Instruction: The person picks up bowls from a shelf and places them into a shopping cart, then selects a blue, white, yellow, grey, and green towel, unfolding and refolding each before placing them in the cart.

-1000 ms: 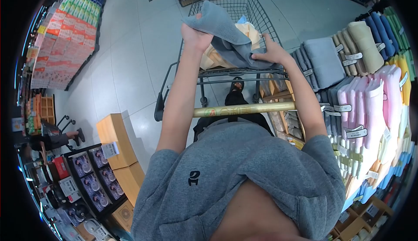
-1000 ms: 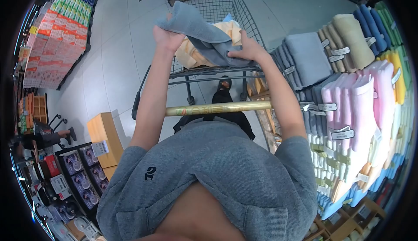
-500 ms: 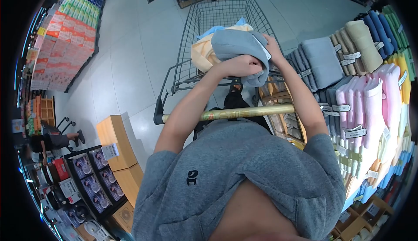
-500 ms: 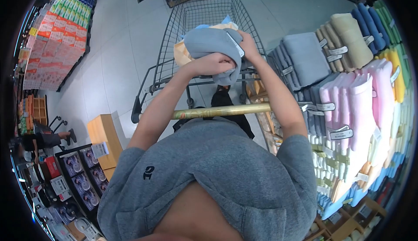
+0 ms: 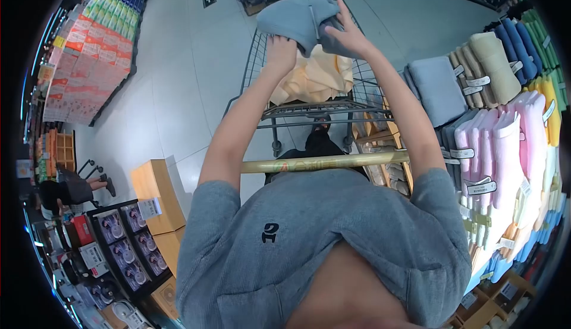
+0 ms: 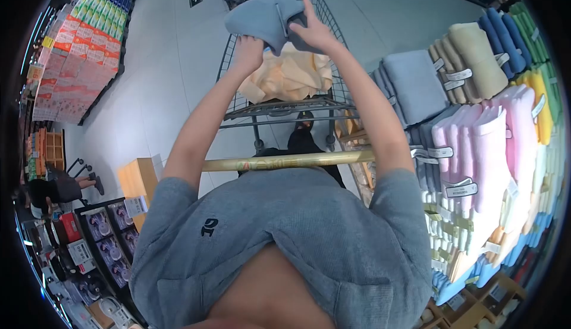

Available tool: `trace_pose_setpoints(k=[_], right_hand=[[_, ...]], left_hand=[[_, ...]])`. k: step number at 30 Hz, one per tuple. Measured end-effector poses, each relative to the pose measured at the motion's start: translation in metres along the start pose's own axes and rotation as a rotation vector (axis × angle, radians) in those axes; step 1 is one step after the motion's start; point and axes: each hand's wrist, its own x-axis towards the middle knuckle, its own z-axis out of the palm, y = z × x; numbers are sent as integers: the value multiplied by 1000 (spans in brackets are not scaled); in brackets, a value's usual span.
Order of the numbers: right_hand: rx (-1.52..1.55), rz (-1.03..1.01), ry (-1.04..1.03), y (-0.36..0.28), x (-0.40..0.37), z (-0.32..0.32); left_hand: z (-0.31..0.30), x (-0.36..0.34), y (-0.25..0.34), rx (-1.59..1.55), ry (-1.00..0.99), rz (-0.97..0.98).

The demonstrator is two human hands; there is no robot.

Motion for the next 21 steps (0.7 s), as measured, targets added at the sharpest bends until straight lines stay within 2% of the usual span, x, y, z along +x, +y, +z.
trace_pose_setpoints(k=[1,3,4,6,9,11,14,18,21], right_hand=[[33,-20,-67,11,-4,1],[93,-58,-201,32,-21,1],[198,183,-342,18,-42,-10],[12,248,-382,38,-70,-7],[-580,176,-667,41,-79,-20],[-597,110,-530,34,-79,-28],[-623,36,-256,20,-76,-45],[-586,23,190,22,-61,-89],[-527,8,667,29,-48,-130]], left_hand=[[7,2,-15,90,-4,-136],[7,-2,-12,-18,-290,-222],[11,-7,-8,-76,-438,-270],[26,-16,1,-185,-629,-136],[39,-24,26,-375,-874,44],[12,-24,66,-472,-897,61],[22,-15,97,-658,-837,139],[24,33,141,-843,-501,186],[3,83,182,-1138,-324,104]])
